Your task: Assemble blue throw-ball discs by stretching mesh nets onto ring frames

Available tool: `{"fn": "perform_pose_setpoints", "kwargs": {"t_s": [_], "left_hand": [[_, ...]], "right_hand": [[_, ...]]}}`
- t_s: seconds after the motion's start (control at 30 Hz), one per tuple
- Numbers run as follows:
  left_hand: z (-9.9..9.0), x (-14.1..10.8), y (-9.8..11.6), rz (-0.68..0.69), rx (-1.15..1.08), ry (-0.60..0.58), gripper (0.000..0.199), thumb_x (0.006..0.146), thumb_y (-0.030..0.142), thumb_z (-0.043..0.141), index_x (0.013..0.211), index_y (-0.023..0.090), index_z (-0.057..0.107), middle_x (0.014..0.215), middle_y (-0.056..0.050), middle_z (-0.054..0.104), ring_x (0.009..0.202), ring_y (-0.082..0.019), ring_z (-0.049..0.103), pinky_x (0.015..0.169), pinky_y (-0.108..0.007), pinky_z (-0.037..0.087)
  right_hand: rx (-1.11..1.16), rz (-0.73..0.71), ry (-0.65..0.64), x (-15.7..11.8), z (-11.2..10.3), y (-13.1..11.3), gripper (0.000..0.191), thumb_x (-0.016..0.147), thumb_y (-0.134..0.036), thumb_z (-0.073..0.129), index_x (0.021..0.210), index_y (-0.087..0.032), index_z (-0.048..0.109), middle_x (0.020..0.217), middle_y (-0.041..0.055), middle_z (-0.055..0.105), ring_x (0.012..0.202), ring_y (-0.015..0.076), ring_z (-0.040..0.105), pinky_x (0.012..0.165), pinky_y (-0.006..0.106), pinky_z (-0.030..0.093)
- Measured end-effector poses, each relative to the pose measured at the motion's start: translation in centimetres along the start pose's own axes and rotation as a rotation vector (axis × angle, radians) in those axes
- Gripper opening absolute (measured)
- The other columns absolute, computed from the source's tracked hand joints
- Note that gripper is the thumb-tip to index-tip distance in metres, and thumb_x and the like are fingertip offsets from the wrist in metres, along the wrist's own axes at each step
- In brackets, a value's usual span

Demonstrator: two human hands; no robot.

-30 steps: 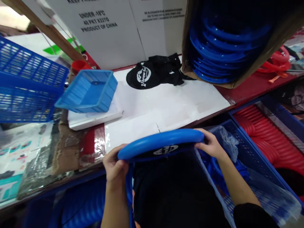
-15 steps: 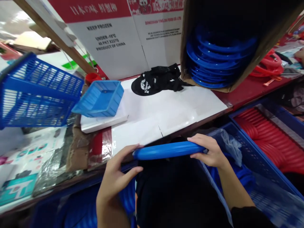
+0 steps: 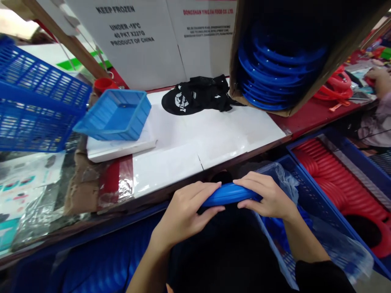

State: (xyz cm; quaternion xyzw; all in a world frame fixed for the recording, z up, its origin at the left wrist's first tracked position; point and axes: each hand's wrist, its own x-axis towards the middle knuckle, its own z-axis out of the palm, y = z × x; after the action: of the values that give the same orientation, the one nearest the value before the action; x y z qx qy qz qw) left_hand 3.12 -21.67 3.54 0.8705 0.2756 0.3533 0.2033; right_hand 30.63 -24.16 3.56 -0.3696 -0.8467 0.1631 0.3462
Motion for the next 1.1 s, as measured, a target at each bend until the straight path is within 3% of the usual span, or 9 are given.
{"fn": "perform_pose_setpoints", "kwargs": {"t_s": [0.23,0.47,0.63,0.83,0.97,1.1], "left_hand": [[0.5,0.9,-0.5,-0.062,-0.098,-0.009,0.034,0.095,0.032,0.077,0.127,0.022,0.076,0.111,-0.01,0.084,0.093,-0.026,0.083,0.085,-0.035,0.068],[1.2,2.9,-1.6,-0.092,-0.03,0.096,0.027,0.094,0.03,0.077,0.118,0.019,0.079,0.108,-0.01,0.085,0.091,-0.028,0.083,0.084,-0.038,0.07],[1.3,3.8,-1.8,-0.151,-0.052,0.052,0.03,0.096,0.036,0.076,0.12,0.019,0.079,0.11,-0.01,0.084,0.095,-0.029,0.083,0.086,-0.04,0.069],[-0.4,1.7,-3.0,-0.19,-0.232,-0.126,0.049,0.093,0.041,0.08,0.139,0.025,0.072,0.131,-0.011,0.079,0.118,-0.03,0.078,0.104,-0.045,0.063],[-0.7,-0.4,-4.1,-0.212,-0.244,-0.029,0.036,0.094,0.037,0.08,0.127,0.024,0.078,0.117,-0.01,0.083,0.105,-0.028,0.081,0.096,-0.039,0.066],[0.9,-1.2,-3.6,-0.087,-0.245,0.087,0.038,0.095,0.034,0.08,0.131,0.023,0.076,0.117,-0.011,0.083,0.105,-0.026,0.081,0.096,-0.037,0.065]], "right_hand": [[-0.094,0.051,-0.08,0.6,0.1,-1.1,0.041,0.105,-0.048,0.063,0.13,-0.016,0.065,0.112,0.013,0.08,0.102,0.0269,0.076,0.089,0.043,0.061],[-0.125,0.102,0.076,2.1,0.9,0.1,0.027,0.104,-0.038,0.061,0.119,-0.017,0.068,0.107,0.0133,0.081,0.089,0.0261,0.076,0.078,0.041,0.056],[-0.091,0.084,0.046,2.7,0.0,1.4,0.029,0.104,-0.04,0.063,0.121,-0.017,0.068,0.107,0.0115,0.081,0.091,0.025,0.076,0.084,0.042,0.053],[-0.061,0.022,-0.017,1.0,-1.3,2.0,0.034,0.104,-0.038,0.067,0.13,-0.018,0.065,0.114,0.0117,0.081,0.099,0.0252,0.076,0.092,0.045,0.055],[-0.071,0.076,-0.063,-0.1,-2.2,1.7,0.037,0.104,-0.038,0.066,0.136,-0.02,0.064,0.12,0.0117,0.079,0.105,0.0254,0.074,0.095,0.044,0.058],[-0.151,0.051,-0.139,0.1,-2.5,0.2,0.047,0.103,-0.047,0.066,0.139,-0.017,0.063,0.117,0.0131,0.079,0.107,0.0278,0.074,0.095,0.046,0.06]]}}
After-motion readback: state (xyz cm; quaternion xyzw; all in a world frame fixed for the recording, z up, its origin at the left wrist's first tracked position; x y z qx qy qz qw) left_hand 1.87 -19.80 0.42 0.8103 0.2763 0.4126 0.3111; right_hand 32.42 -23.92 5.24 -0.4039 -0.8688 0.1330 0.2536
